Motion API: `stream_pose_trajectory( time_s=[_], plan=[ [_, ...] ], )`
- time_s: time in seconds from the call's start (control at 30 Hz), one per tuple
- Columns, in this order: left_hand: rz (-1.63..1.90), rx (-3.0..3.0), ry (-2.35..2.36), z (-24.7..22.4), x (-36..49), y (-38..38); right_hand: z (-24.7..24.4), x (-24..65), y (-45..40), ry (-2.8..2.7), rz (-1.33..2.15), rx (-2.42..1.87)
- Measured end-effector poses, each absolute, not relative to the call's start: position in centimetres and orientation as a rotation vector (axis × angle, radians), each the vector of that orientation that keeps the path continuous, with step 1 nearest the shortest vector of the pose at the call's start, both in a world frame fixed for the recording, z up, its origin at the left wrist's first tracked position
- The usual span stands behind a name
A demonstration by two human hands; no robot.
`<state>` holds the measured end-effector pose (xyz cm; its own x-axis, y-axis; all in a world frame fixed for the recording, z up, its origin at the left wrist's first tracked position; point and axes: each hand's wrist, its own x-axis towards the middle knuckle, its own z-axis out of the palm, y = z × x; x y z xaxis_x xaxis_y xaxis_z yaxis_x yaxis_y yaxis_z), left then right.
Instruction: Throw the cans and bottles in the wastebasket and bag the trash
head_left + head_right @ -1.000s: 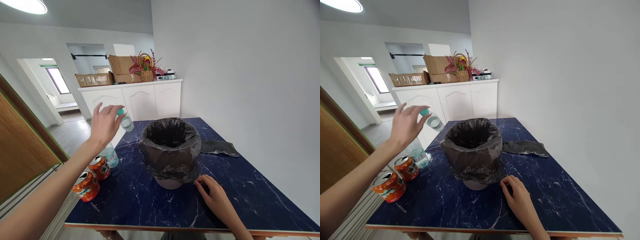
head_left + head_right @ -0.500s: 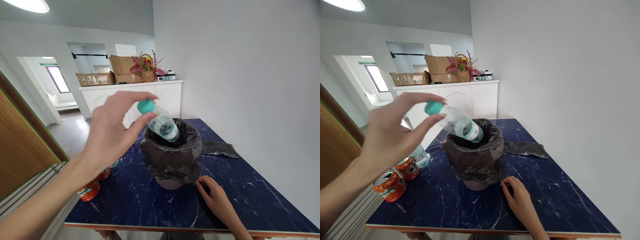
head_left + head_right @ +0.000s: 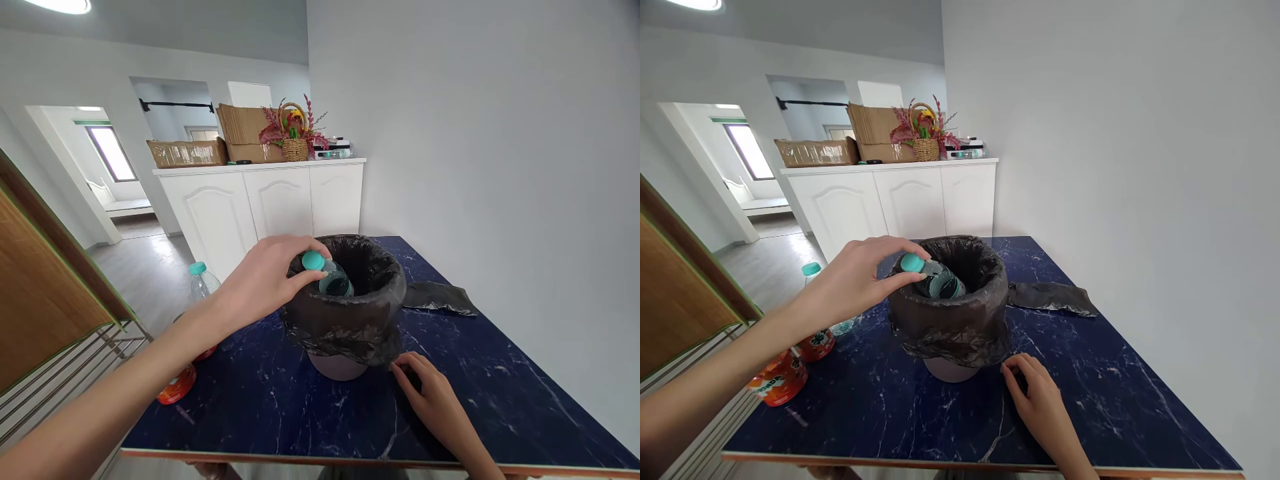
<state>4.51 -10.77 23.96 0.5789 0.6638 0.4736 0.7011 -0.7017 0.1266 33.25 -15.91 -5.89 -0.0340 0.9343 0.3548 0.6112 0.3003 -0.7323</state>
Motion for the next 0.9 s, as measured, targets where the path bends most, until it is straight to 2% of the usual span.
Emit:
stream_pose_trajectory(
  time_s=[0.47, 0.67, 0.9],
  plan=[
    [-0.523, -2.783, -1.217, 24.7, 5.2, -8.6, -6.2, 33.5, -15.8, -1.748, 0.491, -1.427],
    [-0.306, -2.916, -1.277, 24.6, 5.1, -7.9, -6.1, 33.4, -15.9, -1.745, 0.466, -1.417],
    [-0.447, -2.904, -1.194, 24.1, 4.3, -7.7, -6.0, 33.5, -15.8, -1.740, 0.501, -1.433]
  ],
)
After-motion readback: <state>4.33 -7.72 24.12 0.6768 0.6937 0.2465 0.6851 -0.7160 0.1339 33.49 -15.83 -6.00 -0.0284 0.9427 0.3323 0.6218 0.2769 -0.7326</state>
